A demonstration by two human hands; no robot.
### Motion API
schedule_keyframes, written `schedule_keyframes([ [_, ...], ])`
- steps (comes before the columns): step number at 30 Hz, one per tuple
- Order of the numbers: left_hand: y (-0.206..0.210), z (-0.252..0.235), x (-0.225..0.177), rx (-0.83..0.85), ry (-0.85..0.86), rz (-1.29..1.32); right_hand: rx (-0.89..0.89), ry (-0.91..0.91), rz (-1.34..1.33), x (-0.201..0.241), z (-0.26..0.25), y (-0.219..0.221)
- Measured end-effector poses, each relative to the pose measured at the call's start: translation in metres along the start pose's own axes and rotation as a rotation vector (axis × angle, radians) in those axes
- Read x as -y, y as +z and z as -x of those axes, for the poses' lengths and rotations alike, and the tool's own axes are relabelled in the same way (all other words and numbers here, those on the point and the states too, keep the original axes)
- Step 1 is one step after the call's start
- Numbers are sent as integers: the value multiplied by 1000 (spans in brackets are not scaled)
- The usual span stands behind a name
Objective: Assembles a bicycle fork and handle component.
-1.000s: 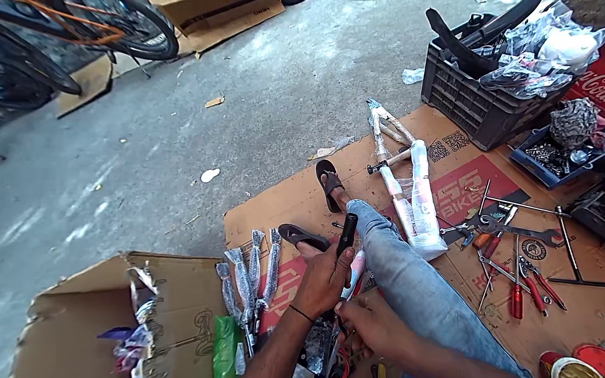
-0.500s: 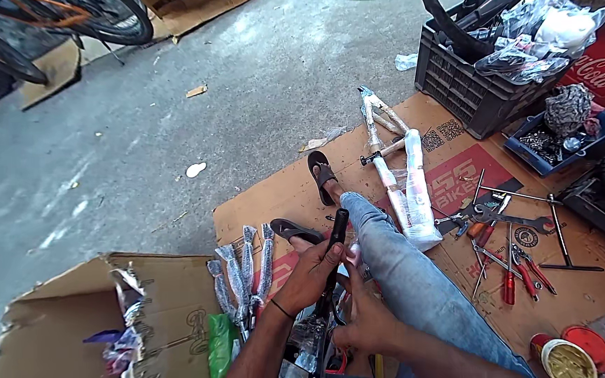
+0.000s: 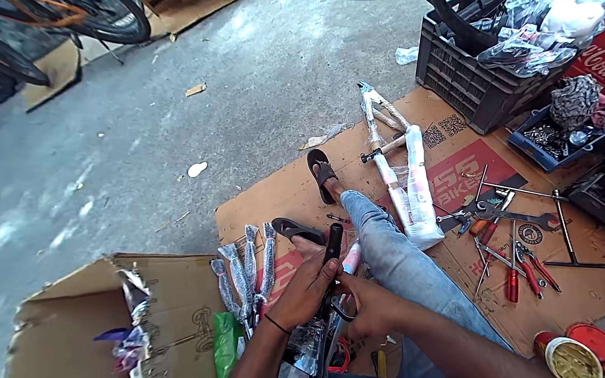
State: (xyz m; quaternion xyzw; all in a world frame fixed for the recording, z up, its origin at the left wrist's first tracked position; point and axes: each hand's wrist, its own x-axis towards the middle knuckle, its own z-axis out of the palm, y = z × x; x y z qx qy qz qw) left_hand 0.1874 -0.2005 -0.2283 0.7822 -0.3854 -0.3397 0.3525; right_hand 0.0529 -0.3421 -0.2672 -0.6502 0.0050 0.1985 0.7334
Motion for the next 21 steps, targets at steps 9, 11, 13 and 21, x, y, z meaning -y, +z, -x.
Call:
schedule_keyframes([
  [9, -1, -4, 5, -3, 40, 117, 286, 17, 39, 3, -34, -50],
  [11, 1, -3, 6, -17, 40, 117, 343, 23, 79, 3, -44, -58],
  [13, 2, -2, 7, -30, 39, 114, 363, 14, 96, 1, -51, -61],
  [21, 9, -2, 2, -45, 21, 55, 363, 6, 93, -3, -58, -66],
])
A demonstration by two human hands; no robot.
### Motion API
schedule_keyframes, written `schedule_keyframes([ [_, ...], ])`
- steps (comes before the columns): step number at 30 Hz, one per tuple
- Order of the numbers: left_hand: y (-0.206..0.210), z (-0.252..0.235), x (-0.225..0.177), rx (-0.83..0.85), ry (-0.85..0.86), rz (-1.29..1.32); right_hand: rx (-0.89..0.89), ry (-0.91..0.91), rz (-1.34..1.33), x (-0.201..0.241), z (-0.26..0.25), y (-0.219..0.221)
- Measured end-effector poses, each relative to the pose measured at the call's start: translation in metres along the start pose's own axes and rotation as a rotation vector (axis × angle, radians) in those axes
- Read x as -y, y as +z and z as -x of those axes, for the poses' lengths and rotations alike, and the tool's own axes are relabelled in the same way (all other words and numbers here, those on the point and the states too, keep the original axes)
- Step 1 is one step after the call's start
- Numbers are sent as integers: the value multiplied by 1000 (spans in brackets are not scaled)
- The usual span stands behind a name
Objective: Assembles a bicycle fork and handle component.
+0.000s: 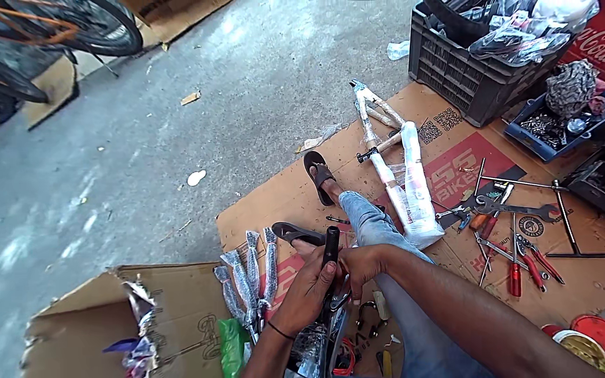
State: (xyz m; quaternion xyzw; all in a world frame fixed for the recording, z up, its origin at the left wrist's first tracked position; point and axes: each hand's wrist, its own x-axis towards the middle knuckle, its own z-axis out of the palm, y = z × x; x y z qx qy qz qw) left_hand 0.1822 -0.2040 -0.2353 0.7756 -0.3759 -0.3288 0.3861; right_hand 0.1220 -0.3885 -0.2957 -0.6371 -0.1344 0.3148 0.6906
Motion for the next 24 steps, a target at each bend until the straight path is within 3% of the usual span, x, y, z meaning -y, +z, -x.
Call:
schedule_keyframes([
  [5, 1, -1, -1, -20, 19, -25, 15, 13, 37, 1, -3, -3],
  [7, 2, -1, 0, -31, 10, -67, -62, -12, 95, 2, 1, 6],
  [15, 0, -3, -6, 18, -1, -44, -356, -158, 705, 2, 52, 69],
  [19, -1, -17, -22, -9, -27, -41, -485, 32, 725, 12, 58, 101],
  [24, 7, -40, -65, -164, -90, 110, -525, 86, 780, 32, 66, 122],
])
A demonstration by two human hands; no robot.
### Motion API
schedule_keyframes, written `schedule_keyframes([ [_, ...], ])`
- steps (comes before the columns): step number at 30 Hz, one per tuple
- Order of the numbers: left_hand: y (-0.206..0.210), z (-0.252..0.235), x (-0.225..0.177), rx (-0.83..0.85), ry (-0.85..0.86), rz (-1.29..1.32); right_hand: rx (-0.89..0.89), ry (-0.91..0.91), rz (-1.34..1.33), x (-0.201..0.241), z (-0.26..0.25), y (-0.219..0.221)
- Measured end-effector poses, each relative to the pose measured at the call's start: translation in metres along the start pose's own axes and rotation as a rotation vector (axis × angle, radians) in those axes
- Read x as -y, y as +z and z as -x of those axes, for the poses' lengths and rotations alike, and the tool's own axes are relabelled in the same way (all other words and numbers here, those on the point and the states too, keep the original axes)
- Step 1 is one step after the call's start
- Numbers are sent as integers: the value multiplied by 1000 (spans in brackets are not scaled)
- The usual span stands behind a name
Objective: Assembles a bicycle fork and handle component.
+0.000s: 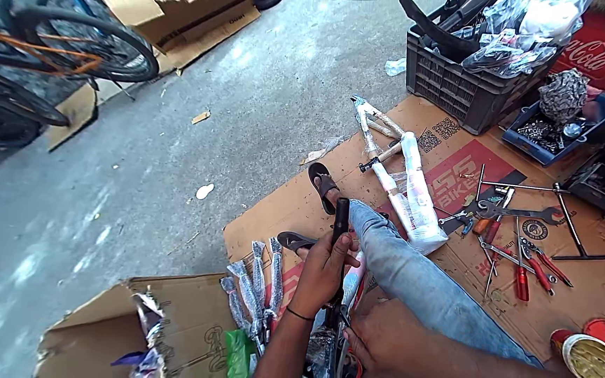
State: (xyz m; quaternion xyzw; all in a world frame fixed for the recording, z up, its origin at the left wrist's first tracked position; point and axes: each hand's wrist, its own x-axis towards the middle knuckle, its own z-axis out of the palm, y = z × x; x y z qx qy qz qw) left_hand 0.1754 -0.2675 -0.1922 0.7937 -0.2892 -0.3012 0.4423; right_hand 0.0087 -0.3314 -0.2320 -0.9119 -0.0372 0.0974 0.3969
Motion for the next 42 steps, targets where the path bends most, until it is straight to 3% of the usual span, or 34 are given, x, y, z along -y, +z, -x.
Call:
schedule_keyframes([
  [4, -24, -20, -55, -325, 55, 377, -60, 20, 22, 7, -2, 2],
  [5, -37, -21, -68, -410, 91, 361, -59, 23, 21, 8, -3, 1],
  [7, -68, -9, -78, -496, 103, 44, -74, 15, 13, 9, -6, 0],
  [9, -88, 16, -64, -416, -56, -281, -178, -46, 36, 7, -9, 4],
  [10, -92, 25, -50, -329, -173, -323, -274, -96, 57, 3, -12, 8],
  [13, -90, 41, 2, -75, -543, -280, -539, -268, 80, -12, -20, 12],
  [15, -86, 49, 22, 64, -708, -192, -587, -393, 70, -21, -21, 12],
  [18, -78, 52, 21, 140, -770, 14, -632, -620, 64, -33, -27, 17],
  [24, -64, 58, 30, 45, -800, 303, -693, -846, 148, -40, -40, 15],
  [27, -64, 66, 38, -11, -785, 434, -756, -773, 163, -43, -51, -2],
  [30, -59, 72, 47, -104, -751, 555, -754, -565, 102, -53, -55, -2],
  [34, -43, 78, 45, -184, -733, 616, -568, -171, -215, -72, -40, 38],
  [37, -37, 83, 44, -217, -738, 601, -371, 18, -333, -50, -9, 52],
  [42, -37, 79, 44, -222, -736, 602, -331, 205, -193, -20, 1, 69],
])
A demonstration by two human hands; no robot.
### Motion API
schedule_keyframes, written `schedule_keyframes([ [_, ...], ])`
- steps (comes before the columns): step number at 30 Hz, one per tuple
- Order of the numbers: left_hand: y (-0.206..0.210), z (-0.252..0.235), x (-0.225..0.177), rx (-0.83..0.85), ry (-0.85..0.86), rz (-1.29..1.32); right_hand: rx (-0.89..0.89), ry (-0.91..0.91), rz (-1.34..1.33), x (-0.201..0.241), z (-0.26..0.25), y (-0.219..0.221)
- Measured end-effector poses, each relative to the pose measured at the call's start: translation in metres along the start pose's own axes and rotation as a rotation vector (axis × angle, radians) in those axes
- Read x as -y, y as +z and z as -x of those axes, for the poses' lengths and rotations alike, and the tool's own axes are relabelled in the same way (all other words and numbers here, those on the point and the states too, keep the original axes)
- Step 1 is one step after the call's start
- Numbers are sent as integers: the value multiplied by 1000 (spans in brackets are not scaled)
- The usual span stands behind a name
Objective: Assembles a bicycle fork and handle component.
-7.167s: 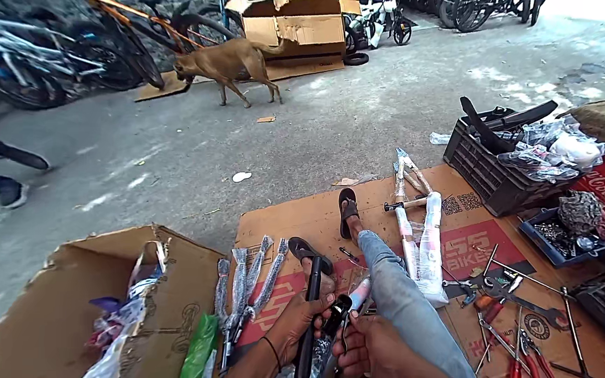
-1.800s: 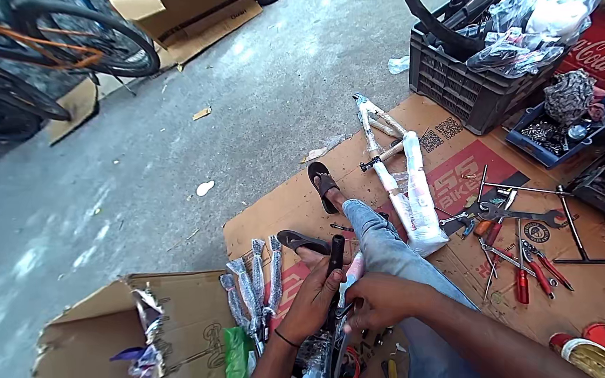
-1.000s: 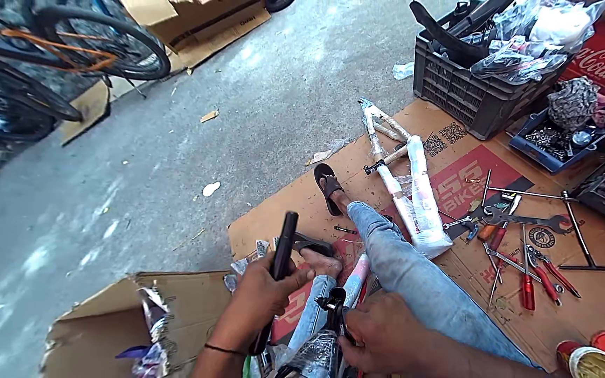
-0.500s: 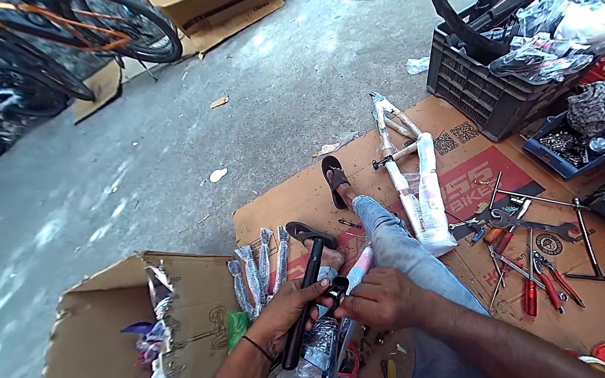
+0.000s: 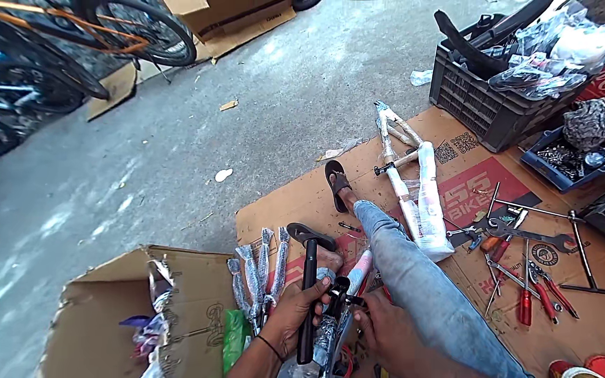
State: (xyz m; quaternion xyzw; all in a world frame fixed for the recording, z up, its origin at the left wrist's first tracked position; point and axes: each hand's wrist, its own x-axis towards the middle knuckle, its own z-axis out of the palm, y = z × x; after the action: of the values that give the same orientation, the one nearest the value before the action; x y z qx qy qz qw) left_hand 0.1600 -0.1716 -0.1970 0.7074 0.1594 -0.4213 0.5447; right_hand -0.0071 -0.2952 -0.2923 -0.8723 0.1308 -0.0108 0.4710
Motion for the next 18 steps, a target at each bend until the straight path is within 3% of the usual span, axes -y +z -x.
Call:
schedule_keyframes([
  [4, 0, -1, 0, 0, 4, 4, 49, 11, -40, 26, 0, 15],
  [7, -1, -2, 0, -4, 9, 24, 206, 98, -197, 56, 3, -8],
  [10, 2, -1, 1, -17, -1, 39, 200, 83, -181, 62, -4, -32],
  [13, 2, -1, 2, -38, -1, 51, 35, -10, -9, 56, -19, -41],
  [18, 4, 1, 4, -52, -8, 51, -518, -148, 237, 29, -74, -54],
])
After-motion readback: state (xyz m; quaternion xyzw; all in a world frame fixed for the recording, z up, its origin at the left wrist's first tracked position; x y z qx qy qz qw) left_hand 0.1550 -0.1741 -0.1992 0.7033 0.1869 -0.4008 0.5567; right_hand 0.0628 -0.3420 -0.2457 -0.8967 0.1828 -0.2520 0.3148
